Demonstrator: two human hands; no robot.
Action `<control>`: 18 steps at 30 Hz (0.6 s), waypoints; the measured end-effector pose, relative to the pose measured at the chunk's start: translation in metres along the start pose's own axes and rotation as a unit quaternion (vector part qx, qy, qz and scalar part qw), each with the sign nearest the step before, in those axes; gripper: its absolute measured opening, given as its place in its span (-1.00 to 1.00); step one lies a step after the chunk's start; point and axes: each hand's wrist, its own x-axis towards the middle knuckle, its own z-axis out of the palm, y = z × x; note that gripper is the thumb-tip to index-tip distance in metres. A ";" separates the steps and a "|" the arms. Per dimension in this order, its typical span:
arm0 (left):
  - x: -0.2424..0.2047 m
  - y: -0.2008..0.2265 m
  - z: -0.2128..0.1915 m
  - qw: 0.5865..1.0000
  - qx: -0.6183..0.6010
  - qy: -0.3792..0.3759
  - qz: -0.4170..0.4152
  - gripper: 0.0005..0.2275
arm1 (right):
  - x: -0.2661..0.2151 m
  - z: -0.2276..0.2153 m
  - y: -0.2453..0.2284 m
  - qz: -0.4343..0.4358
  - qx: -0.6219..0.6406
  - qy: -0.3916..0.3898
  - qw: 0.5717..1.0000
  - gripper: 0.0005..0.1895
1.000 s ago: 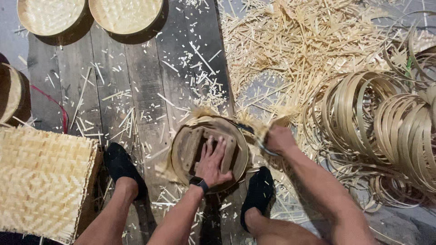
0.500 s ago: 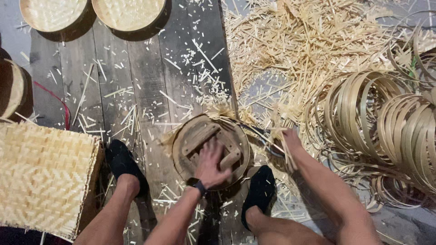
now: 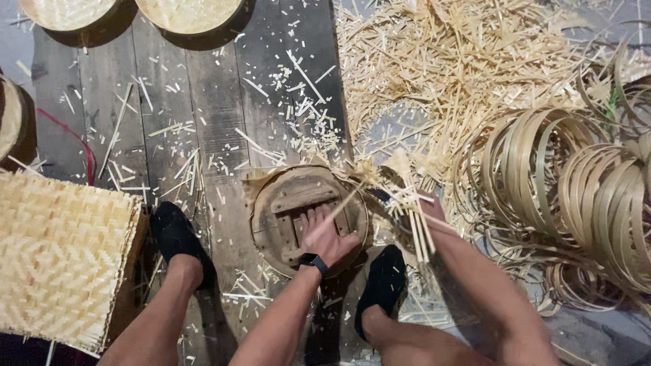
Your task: The person places a woven mat over a circular wooden mold, then uses shears to trim the excess material around the edge. They flip the mold to reveal the finished basket base, then repeat the process with a new mat.
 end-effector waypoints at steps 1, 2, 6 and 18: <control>-0.001 0.005 -0.004 1.000 -0.026 -0.006 -0.010 -0.07 | 0.002 0.002 0.004 -0.039 -0.014 -0.012 0.999 -0.69; -0.001 0.007 -0.010 1.000 -0.008 -0.005 0.000 -0.06 | 0.006 0.010 0.007 -0.078 -0.028 -0.026 0.996 -0.70; -0.003 0.007 -0.016 0.999 -0.003 -0.041 -0.023 -0.06 | 0.025 0.059 0.008 -0.044 -0.076 -0.028 0.996 -0.72; -0.004 -0.036 -0.016 0.965 0.142 -0.099 0.196 0.06 | 0.088 0.037 0.044 -0.306 -0.616 -0.097 0.719 -0.77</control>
